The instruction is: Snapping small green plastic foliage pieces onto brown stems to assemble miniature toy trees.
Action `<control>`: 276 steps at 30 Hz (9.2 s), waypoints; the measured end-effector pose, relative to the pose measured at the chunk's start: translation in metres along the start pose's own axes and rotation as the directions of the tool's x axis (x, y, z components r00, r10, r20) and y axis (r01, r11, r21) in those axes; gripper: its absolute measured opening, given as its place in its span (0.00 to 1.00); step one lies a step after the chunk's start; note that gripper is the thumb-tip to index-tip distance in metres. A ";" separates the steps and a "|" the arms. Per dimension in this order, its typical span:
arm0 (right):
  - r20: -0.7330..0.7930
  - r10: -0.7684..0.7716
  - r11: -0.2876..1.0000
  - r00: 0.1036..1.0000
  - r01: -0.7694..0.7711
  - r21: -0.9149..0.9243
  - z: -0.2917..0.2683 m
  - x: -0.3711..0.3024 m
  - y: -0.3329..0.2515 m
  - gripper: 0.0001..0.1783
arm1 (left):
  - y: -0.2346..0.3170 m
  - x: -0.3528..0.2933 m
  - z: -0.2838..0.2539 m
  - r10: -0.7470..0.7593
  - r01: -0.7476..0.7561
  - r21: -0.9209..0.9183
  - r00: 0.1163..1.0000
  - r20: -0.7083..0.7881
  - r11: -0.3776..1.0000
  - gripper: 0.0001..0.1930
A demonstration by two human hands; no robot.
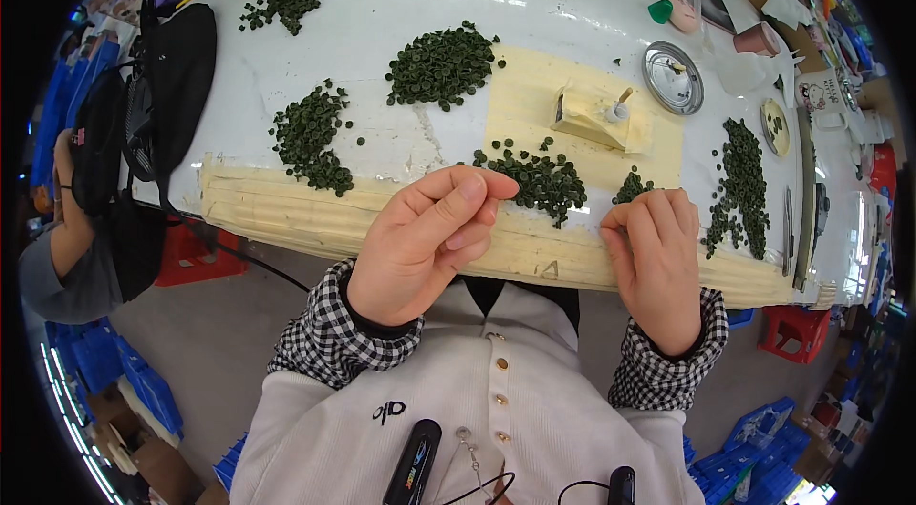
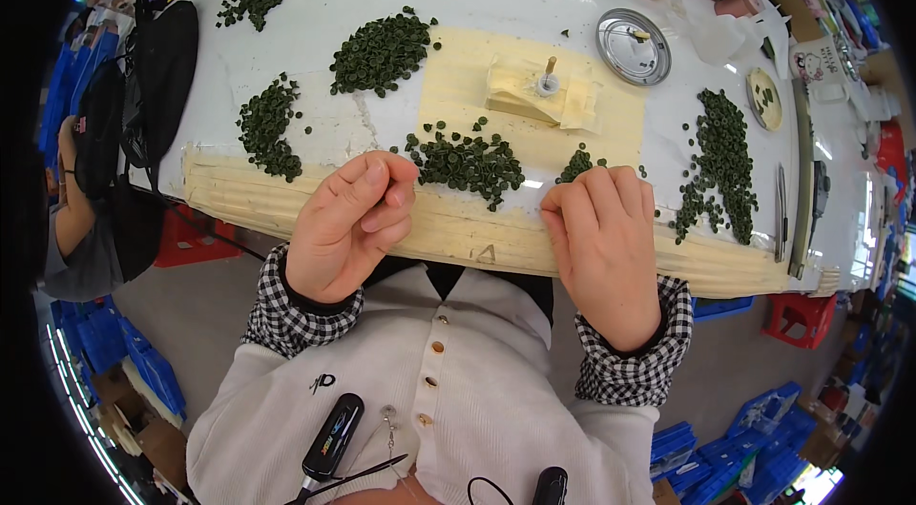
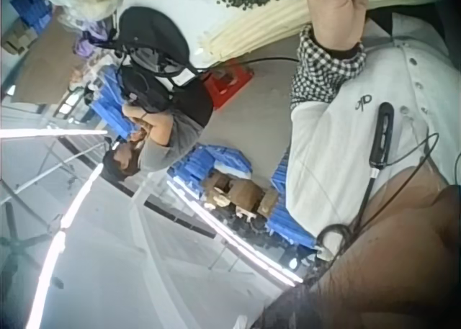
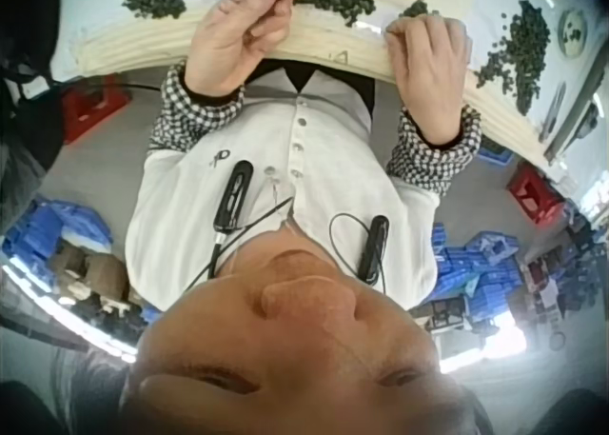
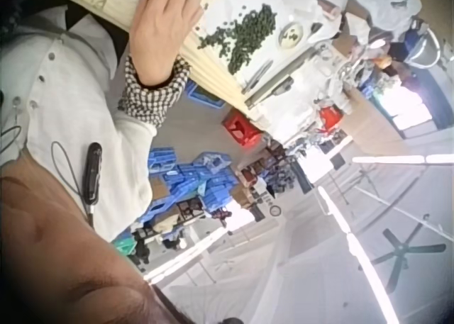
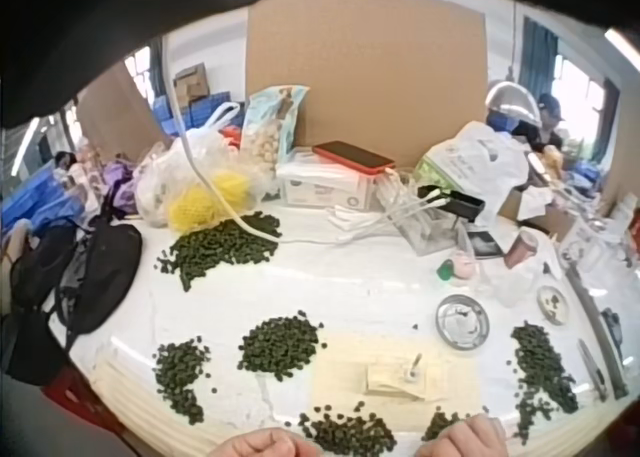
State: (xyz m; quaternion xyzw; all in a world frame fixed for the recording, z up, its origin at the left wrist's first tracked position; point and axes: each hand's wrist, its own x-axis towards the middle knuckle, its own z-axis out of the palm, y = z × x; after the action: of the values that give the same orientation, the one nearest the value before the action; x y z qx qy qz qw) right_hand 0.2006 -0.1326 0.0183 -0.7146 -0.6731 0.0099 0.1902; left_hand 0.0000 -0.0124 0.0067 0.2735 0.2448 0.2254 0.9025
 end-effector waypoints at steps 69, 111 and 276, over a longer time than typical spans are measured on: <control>-0.240 0.071 0.984 0.968 -0.028 0.176 0.007 -0.004 0.006 0.10 | -0.009 -0.003 -0.005 -0.041 0.041 -0.006 0.999 0.034 0.999 0.03; -0.081 0.267 0.484 0.960 -0.061 0.873 0.020 0.004 -0.034 0.08 | -0.014 -0.003 0.003 -0.039 0.032 0.172 0.999 0.038 0.985 0.07; -0.053 0.347 0.414 0.936 -0.102 0.904 0.021 -0.002 -0.031 0.08 | -0.006 -0.004 0.002 -0.087 0.088 -0.045 0.996 0.021 0.995 0.14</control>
State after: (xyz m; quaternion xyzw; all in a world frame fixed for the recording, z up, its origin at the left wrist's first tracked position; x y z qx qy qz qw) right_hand 0.1648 -0.1285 0.0070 -0.5873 -0.4366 0.3031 0.6103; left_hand -0.0004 -0.0198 0.0054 0.2439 0.2424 0.1887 0.9199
